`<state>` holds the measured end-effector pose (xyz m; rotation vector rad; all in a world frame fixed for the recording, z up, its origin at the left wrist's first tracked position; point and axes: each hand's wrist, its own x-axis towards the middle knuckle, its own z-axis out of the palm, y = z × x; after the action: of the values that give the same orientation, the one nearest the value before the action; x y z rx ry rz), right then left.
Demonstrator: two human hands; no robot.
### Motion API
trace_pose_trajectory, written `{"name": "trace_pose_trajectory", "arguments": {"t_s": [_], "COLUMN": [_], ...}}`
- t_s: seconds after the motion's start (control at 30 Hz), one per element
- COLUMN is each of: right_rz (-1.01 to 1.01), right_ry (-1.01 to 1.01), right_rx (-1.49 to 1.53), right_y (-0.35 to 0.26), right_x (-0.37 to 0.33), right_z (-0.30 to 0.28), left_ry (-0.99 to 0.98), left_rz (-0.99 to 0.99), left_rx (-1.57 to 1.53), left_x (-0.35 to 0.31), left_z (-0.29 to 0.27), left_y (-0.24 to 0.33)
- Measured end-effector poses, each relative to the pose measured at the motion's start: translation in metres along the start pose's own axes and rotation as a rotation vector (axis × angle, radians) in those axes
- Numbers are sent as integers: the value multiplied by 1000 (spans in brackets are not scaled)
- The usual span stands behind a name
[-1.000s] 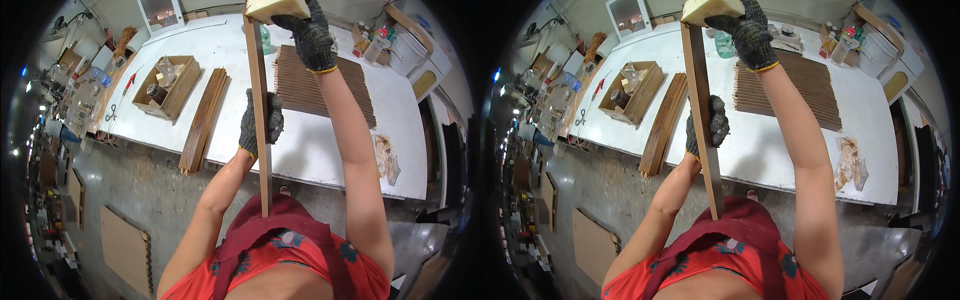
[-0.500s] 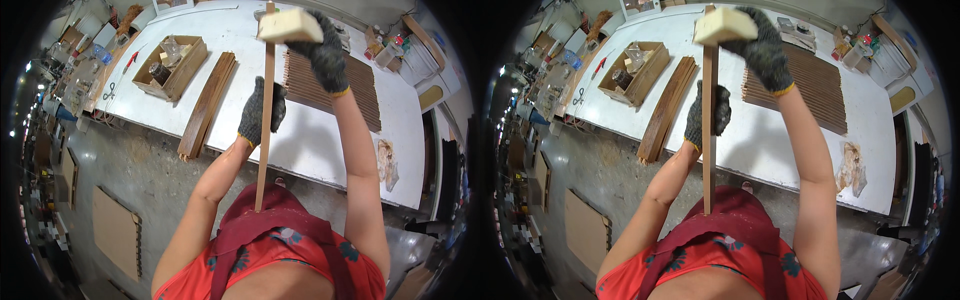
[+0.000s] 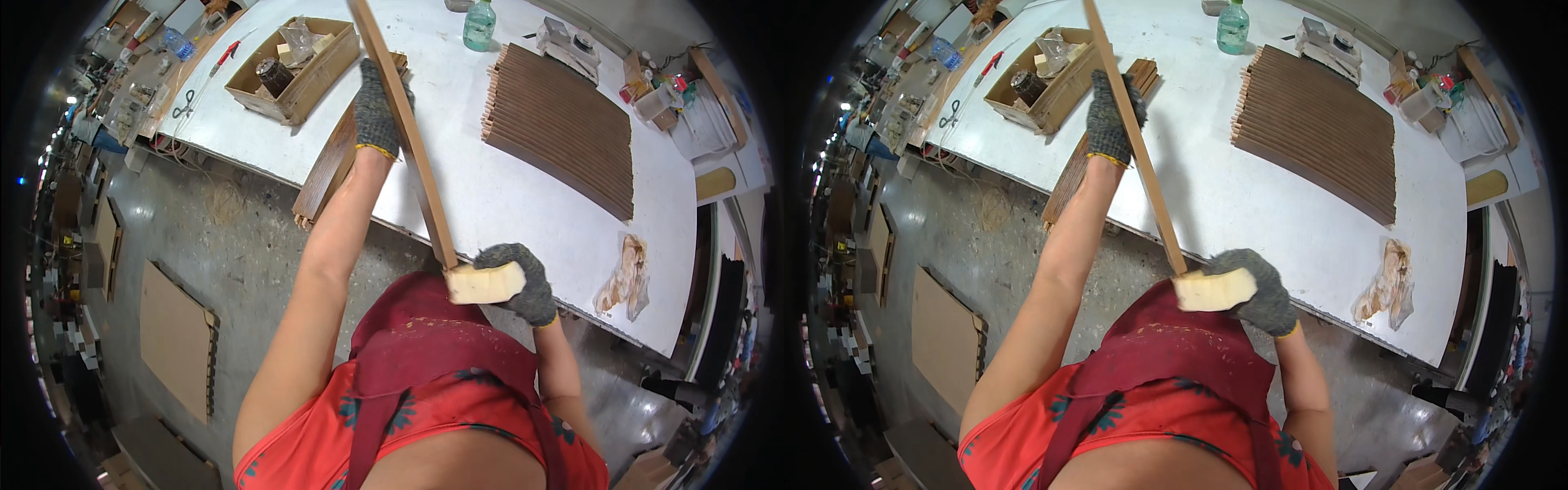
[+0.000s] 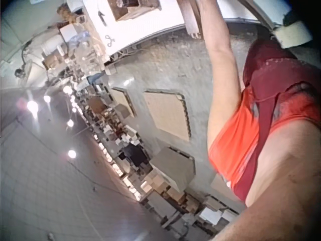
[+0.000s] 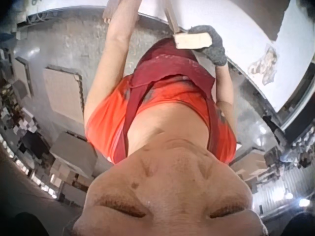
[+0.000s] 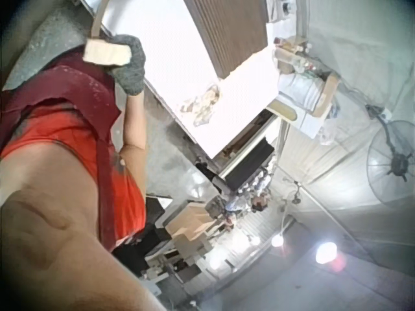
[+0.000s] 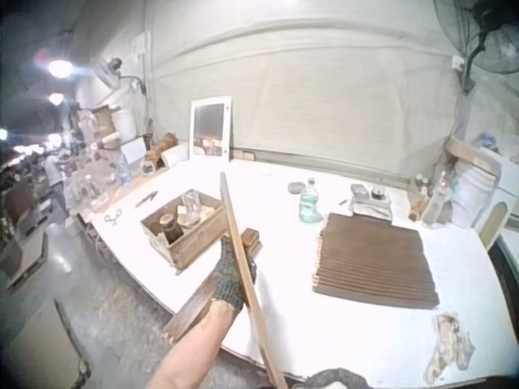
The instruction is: The person wipes a connected panel of wooden slats with a cloth and applies stain to individual wooden beams using a sponge.
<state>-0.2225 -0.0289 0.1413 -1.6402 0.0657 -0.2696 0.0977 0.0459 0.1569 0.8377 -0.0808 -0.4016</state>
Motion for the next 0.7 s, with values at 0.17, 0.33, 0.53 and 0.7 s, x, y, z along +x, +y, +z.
{"name": "trace_pose_trajectory", "arguments": {"t_s": [0.17, 0.33, 0.53, 0.7], "right_rz": [184, 8, -88, -83], "right_ry": [259, 643, 723, 418], "right_rx": [49, 519, 1013, 1284], "right_y": [29, 38, 29, 11], "right_x": [-47, -60, -41, -36], "right_z": [-30, -31, -25, -13], "left_ry": [143, -48, -355, -168], "left_rz": [92, 48, -250, -380], "left_rx": [-38, -96, -430, -447], "left_x": [22, 13, -9, -27], "left_z": [-24, -21, -3, 13], "left_y": [16, 9, -20, -46]}}
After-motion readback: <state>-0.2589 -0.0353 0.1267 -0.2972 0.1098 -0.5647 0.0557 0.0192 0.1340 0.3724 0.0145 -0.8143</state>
